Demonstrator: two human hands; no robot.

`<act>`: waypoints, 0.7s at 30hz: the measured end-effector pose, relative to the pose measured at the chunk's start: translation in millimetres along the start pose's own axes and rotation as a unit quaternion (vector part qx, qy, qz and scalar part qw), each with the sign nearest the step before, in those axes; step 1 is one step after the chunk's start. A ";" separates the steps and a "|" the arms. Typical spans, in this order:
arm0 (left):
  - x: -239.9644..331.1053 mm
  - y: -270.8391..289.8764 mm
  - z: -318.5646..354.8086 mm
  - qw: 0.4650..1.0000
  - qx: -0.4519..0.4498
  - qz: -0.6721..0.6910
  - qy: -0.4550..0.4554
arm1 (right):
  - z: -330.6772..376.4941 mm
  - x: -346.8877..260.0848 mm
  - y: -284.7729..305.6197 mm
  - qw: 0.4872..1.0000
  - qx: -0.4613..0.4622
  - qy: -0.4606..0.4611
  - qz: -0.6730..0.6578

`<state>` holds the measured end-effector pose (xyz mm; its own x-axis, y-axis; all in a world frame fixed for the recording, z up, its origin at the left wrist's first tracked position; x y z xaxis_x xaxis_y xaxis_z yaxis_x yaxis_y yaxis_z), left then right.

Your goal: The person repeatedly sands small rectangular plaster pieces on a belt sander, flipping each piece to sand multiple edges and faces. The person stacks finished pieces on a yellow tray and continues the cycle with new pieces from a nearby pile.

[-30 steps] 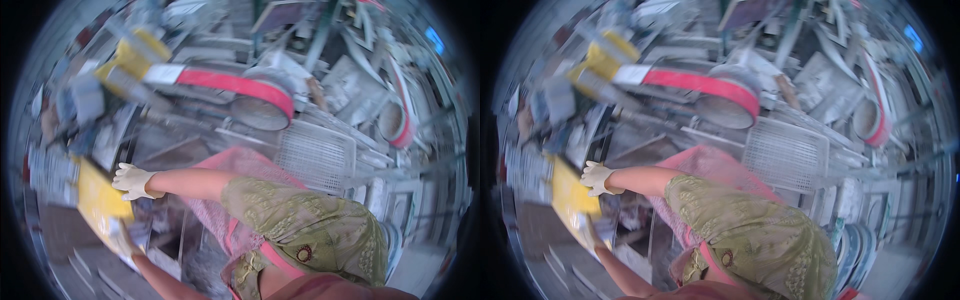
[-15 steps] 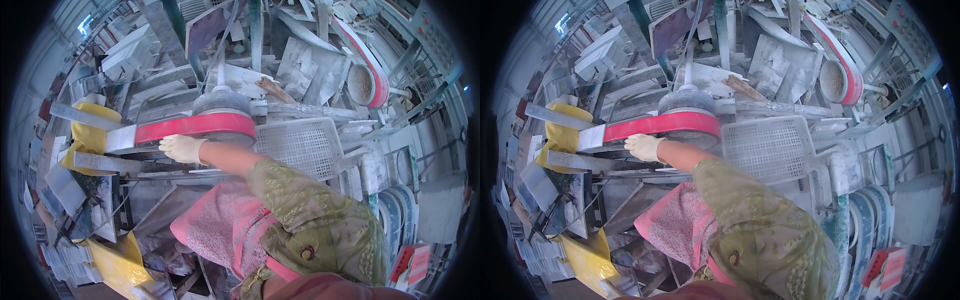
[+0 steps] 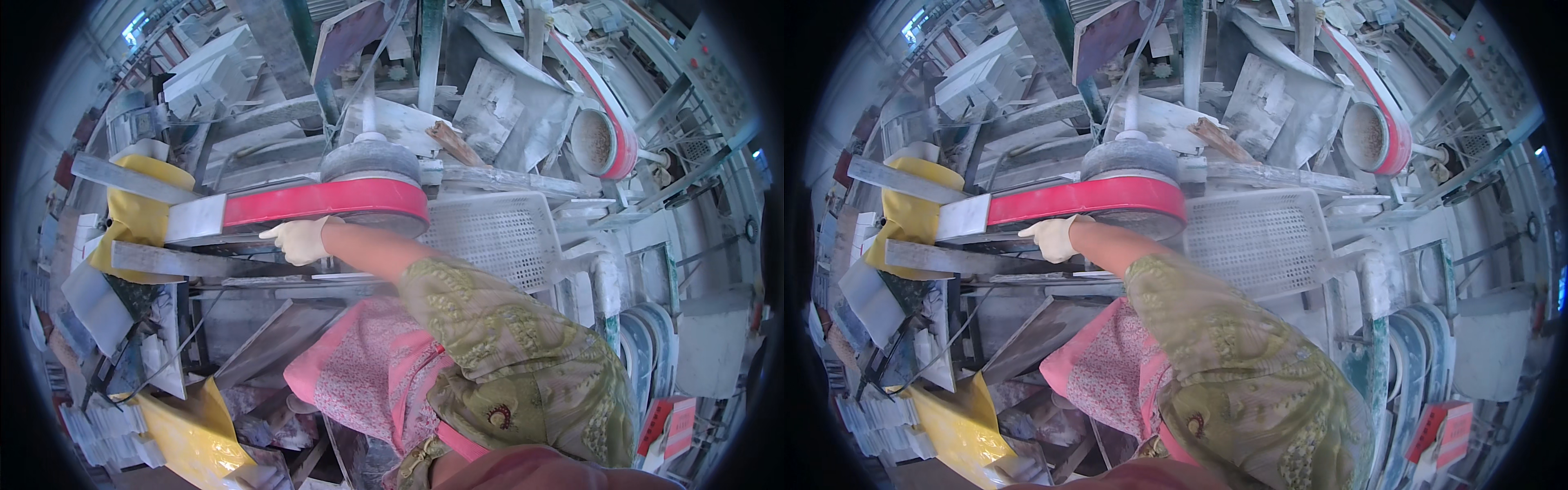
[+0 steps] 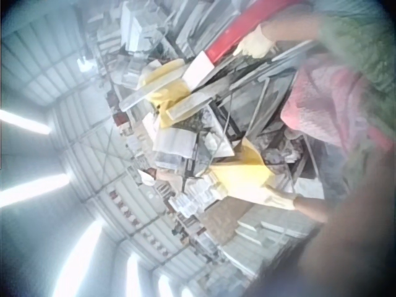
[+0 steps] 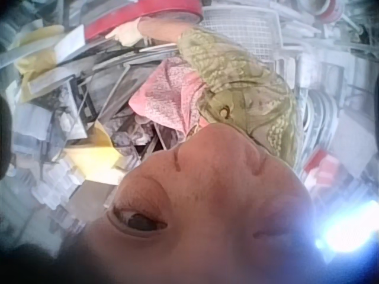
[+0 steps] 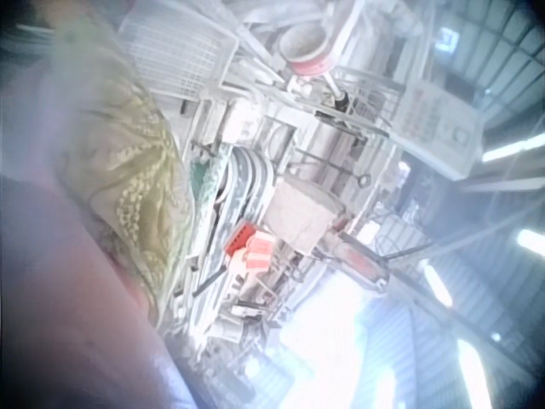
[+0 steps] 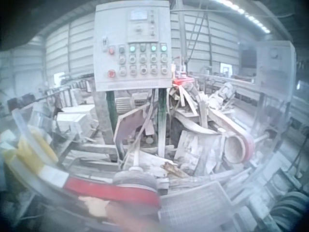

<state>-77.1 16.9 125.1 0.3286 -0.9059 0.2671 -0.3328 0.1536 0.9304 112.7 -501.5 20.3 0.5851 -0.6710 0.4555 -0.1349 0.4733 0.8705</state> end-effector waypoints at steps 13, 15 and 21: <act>-35.7 2.4 -1.2 0.992 0.012 -0.105 -0.070 | -11.5 -6.9 -7.9 0.986 0.155 -0.058 0.001; -38.3 0.9 -2.9 0.990 0.021 -0.121 -0.075 | -13.2 -8.0 -14.0 0.981 0.181 -0.068 -0.003; -41.9 -1.4 -1.8 0.993 0.028 -0.085 -0.074 | -22.3 -13.0 -33.5 0.985 0.149 -0.070 0.061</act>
Point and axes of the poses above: each hand's wrist, its own z-axis away from the middle knuckle, its own y-axis out of the back of the hand, x = y × z, the point moved 4 cm from there along -z, towards the middle knuckle, and after that the axes turned 9 degrees about -y, right-handed, at the moved point
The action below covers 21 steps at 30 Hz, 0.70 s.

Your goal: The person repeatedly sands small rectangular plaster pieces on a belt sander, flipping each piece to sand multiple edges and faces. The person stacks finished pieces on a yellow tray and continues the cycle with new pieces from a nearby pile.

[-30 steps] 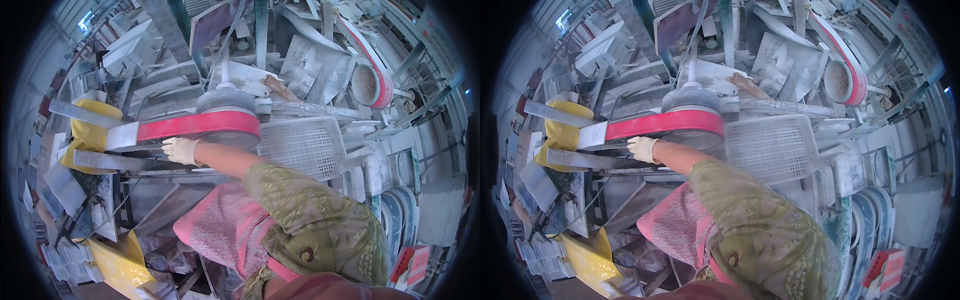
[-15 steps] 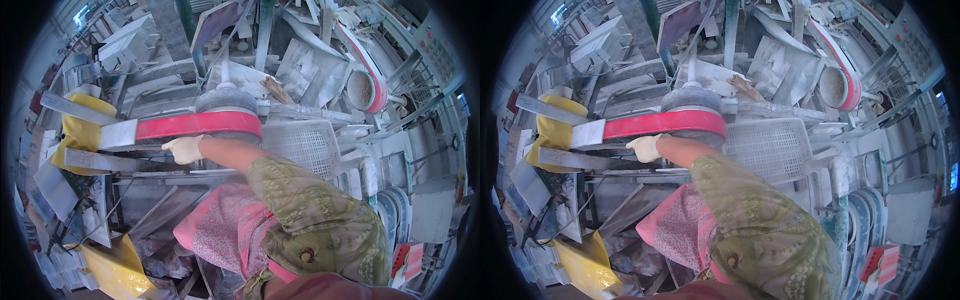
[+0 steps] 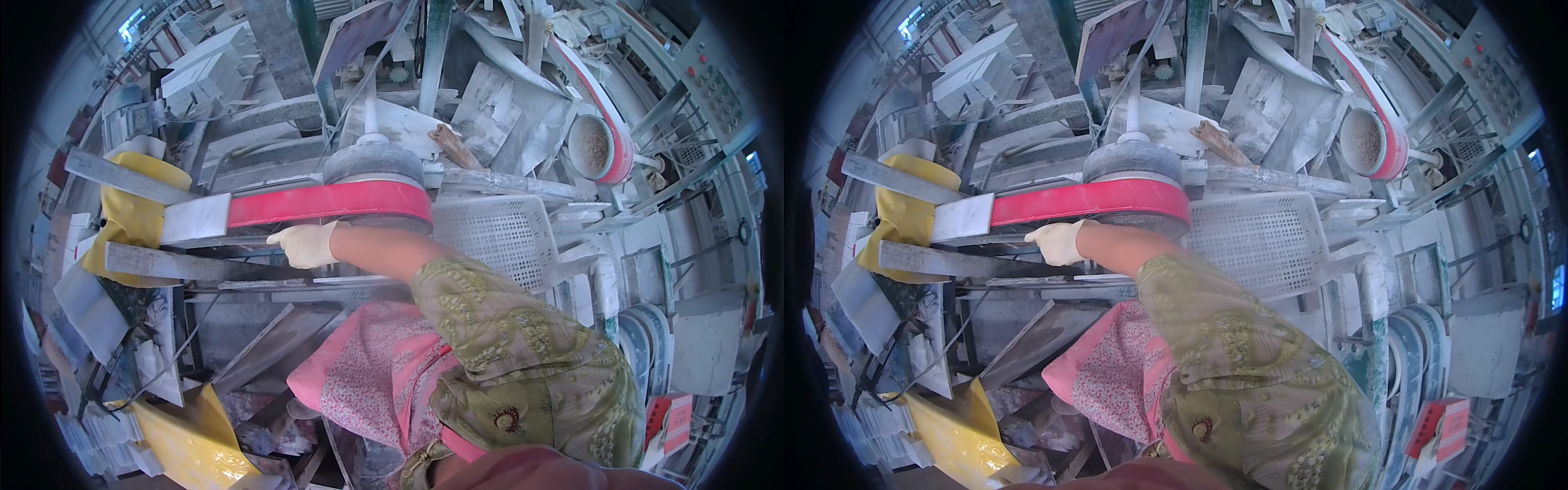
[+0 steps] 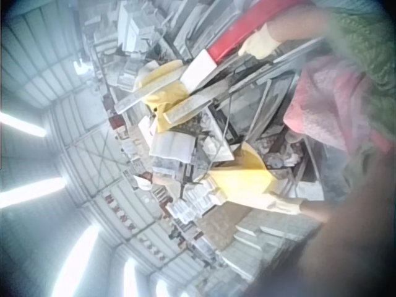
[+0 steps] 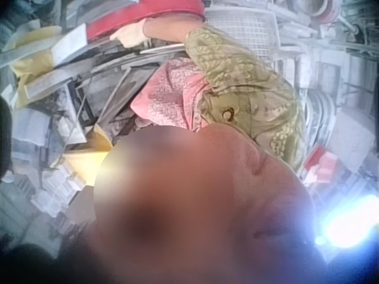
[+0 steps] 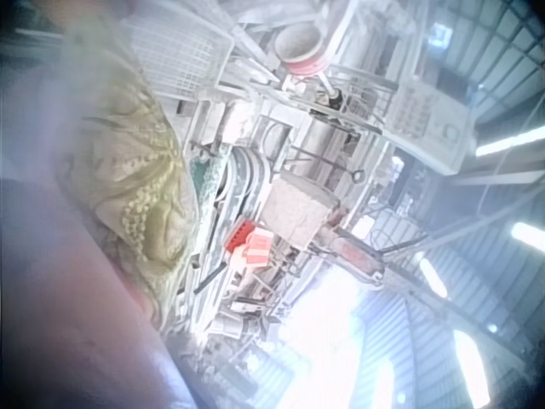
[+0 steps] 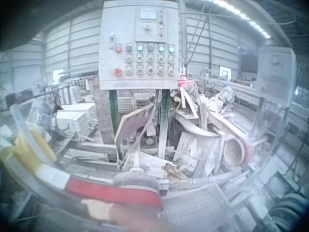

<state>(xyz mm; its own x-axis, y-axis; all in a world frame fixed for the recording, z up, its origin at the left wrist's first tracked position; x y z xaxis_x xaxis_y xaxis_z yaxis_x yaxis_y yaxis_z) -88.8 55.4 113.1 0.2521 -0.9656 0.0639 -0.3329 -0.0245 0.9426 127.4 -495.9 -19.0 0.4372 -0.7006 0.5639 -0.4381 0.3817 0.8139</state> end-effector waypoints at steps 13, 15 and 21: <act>25.6 17.9 -2.3 0.998 -0.005 0.039 0.046 | 3.1 1.9 9.4 0.999 -0.010 -0.009 -0.031; 36.5 23.5 -2.6 0.998 -0.023 0.010 0.054 | 2.7 4.5 10.5 0.990 0.019 -0.053 -0.132; 48.5 32.9 1.5 0.989 0.005 0.095 0.115 | 3.8 1.1 12.7 1.000 -0.006 -0.013 0.004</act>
Point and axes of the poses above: each hand's wrist, its own z-axis away from the middle knuckle, its own y-axis out of the back of the hand, x = y × z, the point moved 4 cm from there along -z, towards the middle knuckle, and after that the axes turned 9 degrees about -y, right-handed, at the moved point
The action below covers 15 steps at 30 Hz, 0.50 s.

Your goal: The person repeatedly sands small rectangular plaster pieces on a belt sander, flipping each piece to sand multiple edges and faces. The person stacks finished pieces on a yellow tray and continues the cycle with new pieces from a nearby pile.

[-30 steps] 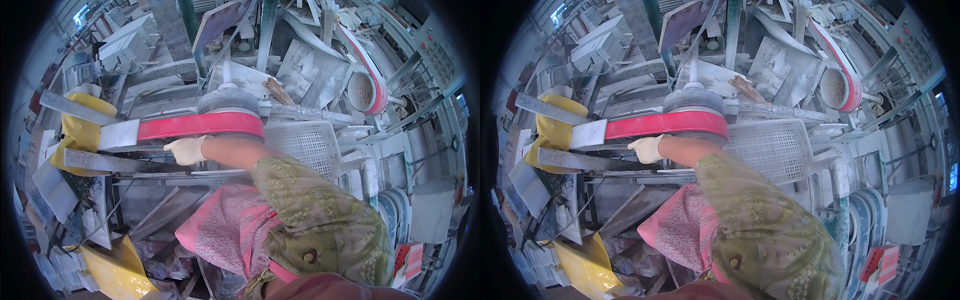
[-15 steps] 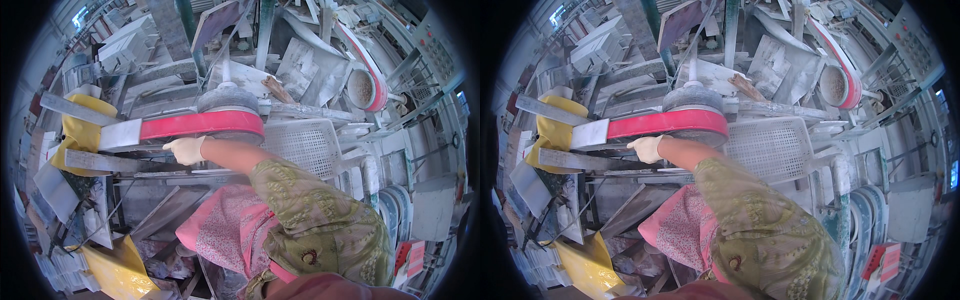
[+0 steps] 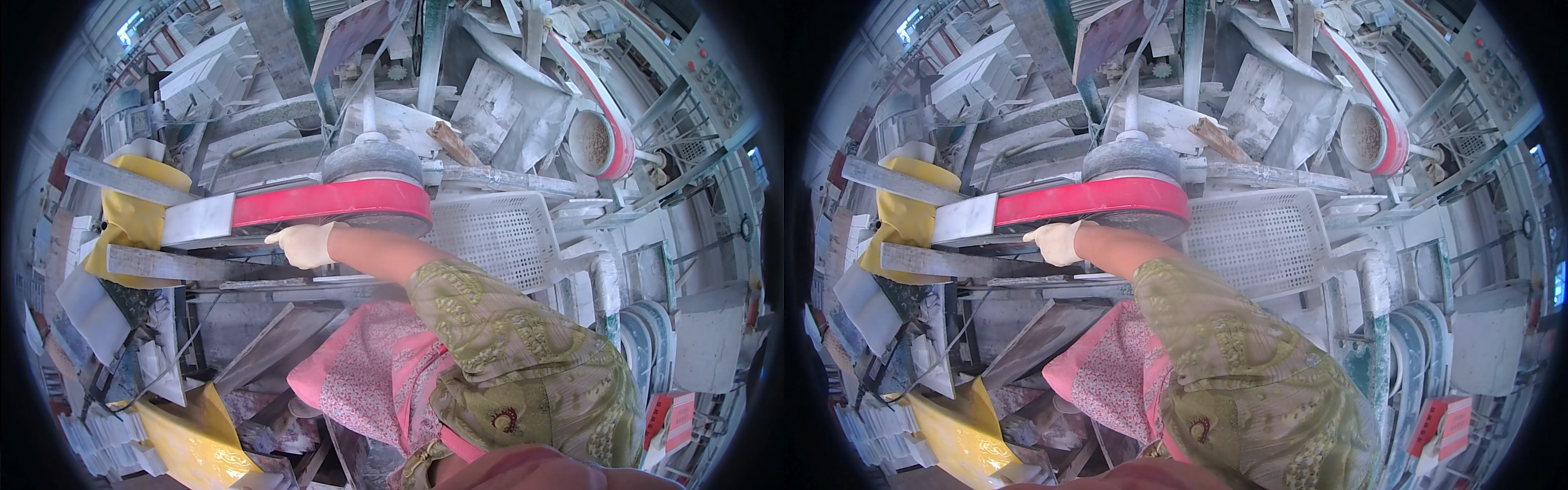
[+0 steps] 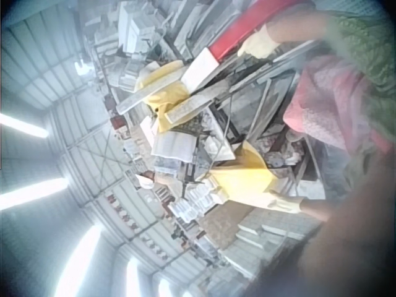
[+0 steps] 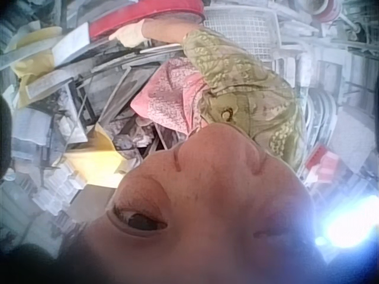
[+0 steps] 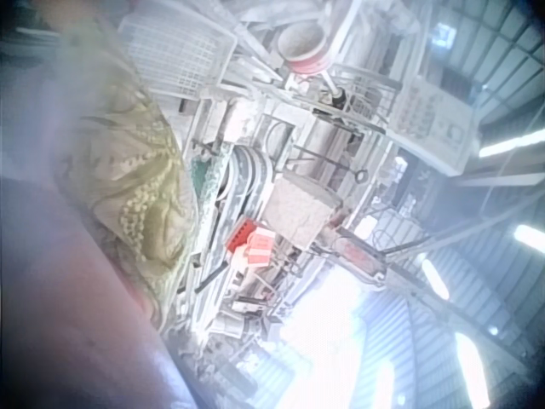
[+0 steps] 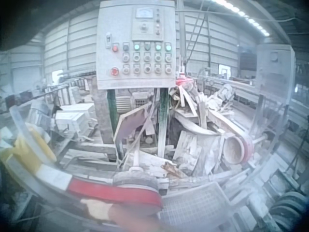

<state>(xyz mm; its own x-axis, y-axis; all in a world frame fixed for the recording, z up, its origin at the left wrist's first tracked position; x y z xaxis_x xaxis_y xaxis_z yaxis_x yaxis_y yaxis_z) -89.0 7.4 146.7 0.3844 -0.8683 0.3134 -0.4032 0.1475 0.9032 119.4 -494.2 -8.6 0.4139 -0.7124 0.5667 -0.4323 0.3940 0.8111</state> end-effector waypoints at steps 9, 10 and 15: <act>-3.7 -6.7 -6.1 0.976 0.077 0.110 -0.172 | 3.9 7.9 23.9 0.999 -0.041 0.023 0.021; 0.9 -3.2 -4.4 0.954 0.101 0.159 -0.234 | 3.7 8.1 23.7 0.999 -0.043 0.017 0.014; -4.6 2.1 -0.9 0.998 -0.004 0.039 0.051 | 3.0 4.7 12.4 0.998 -0.046 0.035 0.007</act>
Point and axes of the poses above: each hand's wrist, its own z-axis away from the middle knuckle, its own y-axis out of the back of the hand, x = y × z, the point moved 4 cm from there along -z, towards the middle knuckle, and after that the axes turned 9 degrees about -y, right-handed, at the moved point
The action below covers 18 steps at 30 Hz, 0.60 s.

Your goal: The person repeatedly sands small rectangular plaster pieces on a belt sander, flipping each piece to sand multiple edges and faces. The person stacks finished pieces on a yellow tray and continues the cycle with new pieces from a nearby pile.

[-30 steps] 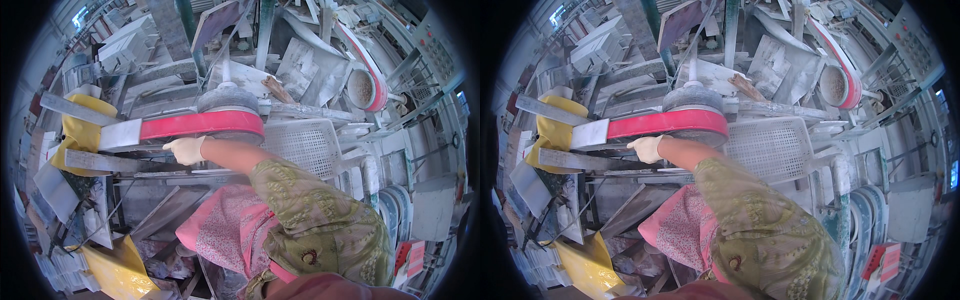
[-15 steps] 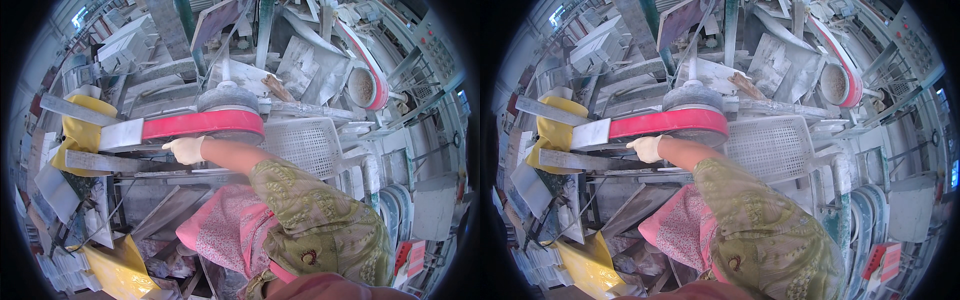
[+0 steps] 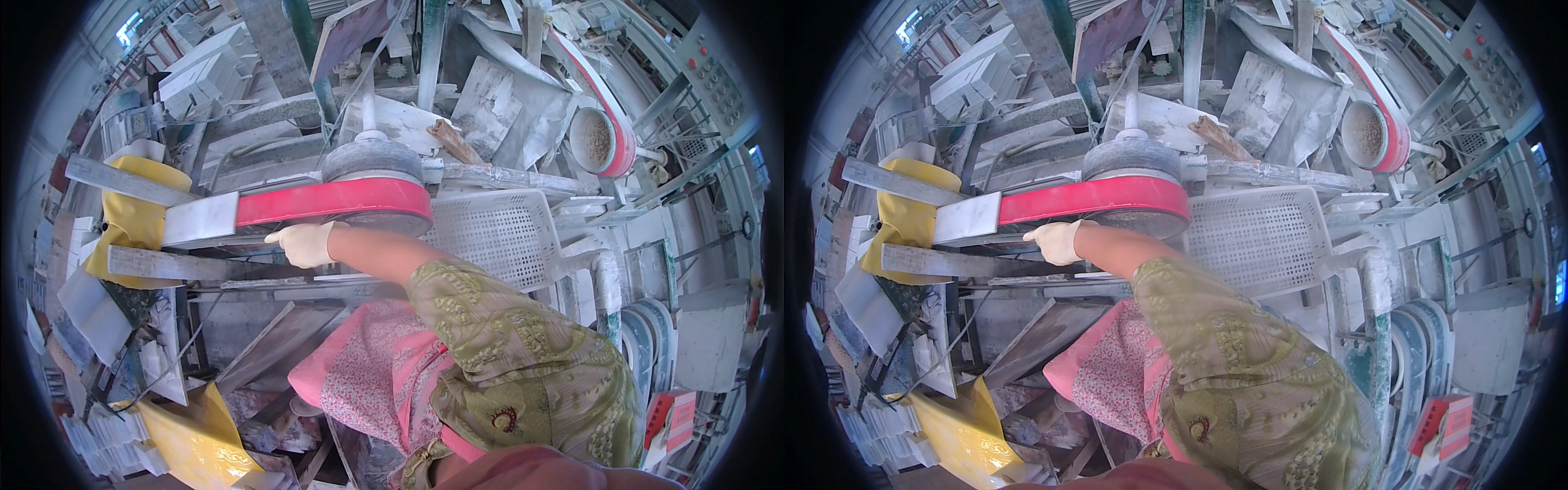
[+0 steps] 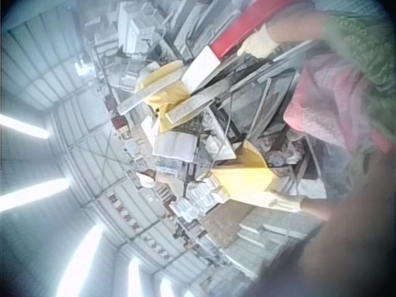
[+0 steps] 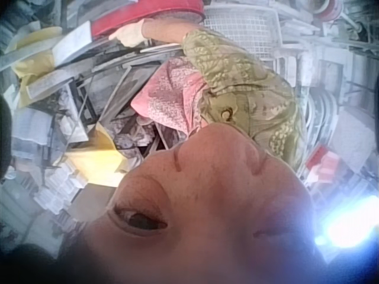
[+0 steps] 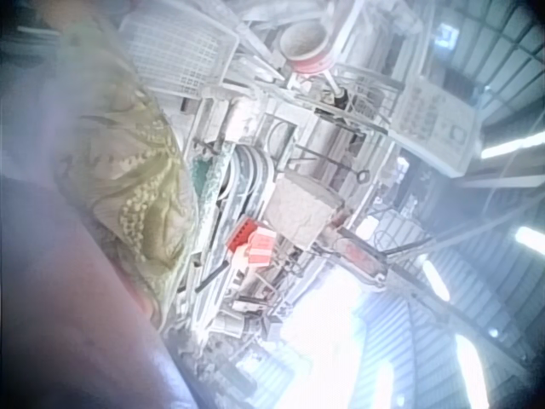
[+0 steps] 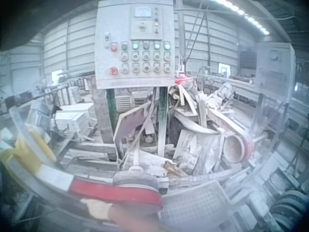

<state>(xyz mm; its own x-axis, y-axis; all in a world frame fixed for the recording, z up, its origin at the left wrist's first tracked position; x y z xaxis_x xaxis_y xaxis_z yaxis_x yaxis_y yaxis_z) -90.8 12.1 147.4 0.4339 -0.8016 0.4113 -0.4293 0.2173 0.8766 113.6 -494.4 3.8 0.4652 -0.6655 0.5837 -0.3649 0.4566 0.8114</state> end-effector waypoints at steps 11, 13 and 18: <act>19.9 2.0 5.2 1.000 0.000 -0.017 -0.011 | 1.8 -1.2 1.5 0.998 -0.032 0.037 0.043; 18.3 0.3 4.0 1.000 -0.003 -0.014 -0.013 | 0.9 -2.0 -1.0 0.998 -0.042 0.037 0.030; 16.3 -4.0 2.9 1.000 -0.007 0.005 -0.007 | -8.5 -4.0 -16.6 0.997 -0.072 -0.014 -0.017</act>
<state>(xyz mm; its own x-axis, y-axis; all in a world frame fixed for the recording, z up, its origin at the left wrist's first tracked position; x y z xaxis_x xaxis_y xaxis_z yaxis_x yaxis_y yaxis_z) -84.3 -3.5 149.9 0.4179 -0.8071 0.4171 -0.4223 0.2339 0.8758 124.6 -494.3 -11.8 0.4520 -0.6970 0.5567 -0.2290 0.5125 0.8276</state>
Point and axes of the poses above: each hand's wrist, its own z-axis away from the middle knuckle, its own y-axis out of the back of the hand, x = y × z, the point moved 4 cm from there along -z, towards the middle knuckle, and after that the axes turned 9 degrees about -y, right-handed, at the moved point
